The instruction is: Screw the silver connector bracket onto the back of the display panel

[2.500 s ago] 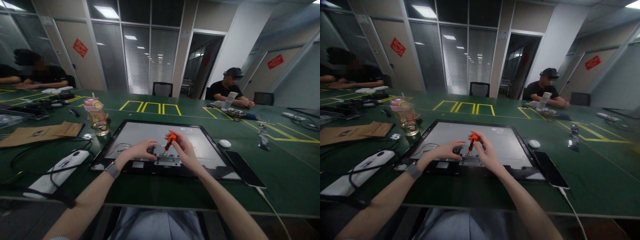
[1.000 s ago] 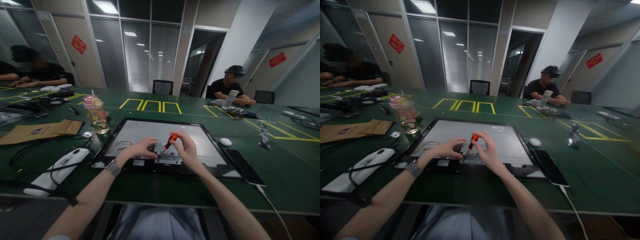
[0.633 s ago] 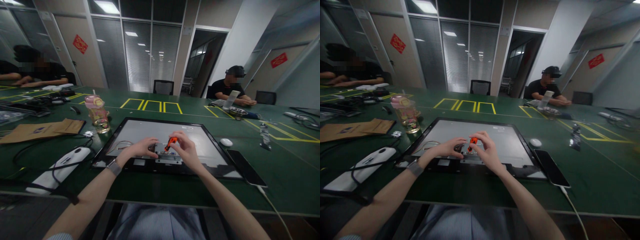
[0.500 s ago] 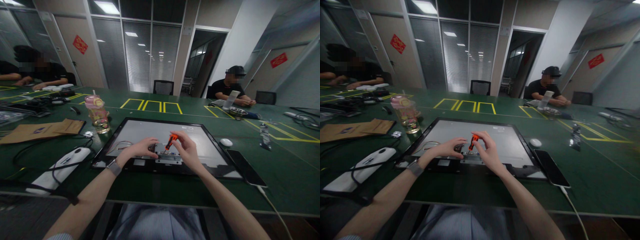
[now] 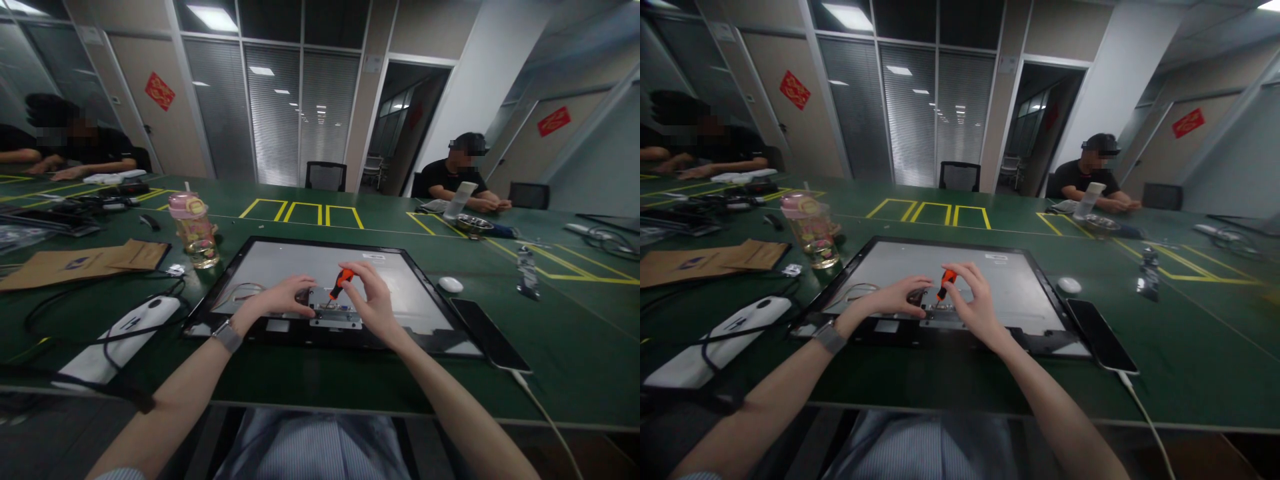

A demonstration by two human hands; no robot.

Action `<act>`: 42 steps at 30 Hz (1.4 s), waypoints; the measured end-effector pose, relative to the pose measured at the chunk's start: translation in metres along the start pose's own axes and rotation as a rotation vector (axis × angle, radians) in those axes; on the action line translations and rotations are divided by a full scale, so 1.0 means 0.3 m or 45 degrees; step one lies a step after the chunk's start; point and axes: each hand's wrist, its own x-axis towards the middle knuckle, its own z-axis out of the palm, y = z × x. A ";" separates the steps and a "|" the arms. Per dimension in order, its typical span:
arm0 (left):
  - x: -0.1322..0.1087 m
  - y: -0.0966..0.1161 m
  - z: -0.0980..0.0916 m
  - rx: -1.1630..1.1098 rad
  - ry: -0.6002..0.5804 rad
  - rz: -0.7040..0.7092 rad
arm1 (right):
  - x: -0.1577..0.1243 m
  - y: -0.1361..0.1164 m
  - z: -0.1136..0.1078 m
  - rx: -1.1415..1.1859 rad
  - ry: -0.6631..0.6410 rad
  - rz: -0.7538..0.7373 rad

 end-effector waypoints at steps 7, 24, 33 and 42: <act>0.003 0.005 -0.002 0.028 0.000 0.020 | -0.002 -0.001 0.000 0.116 -0.096 0.015; 0.003 -0.001 0.001 0.019 0.015 0.029 | -0.007 0.000 0.007 -0.022 0.031 -0.017; 0.004 -0.002 -0.001 0.017 -0.008 -0.001 | -0.011 0.014 0.006 0.190 -0.129 0.030; 0.009 -0.017 0.008 0.026 0.020 0.045 | -0.017 0.015 0.023 0.039 0.003 -0.055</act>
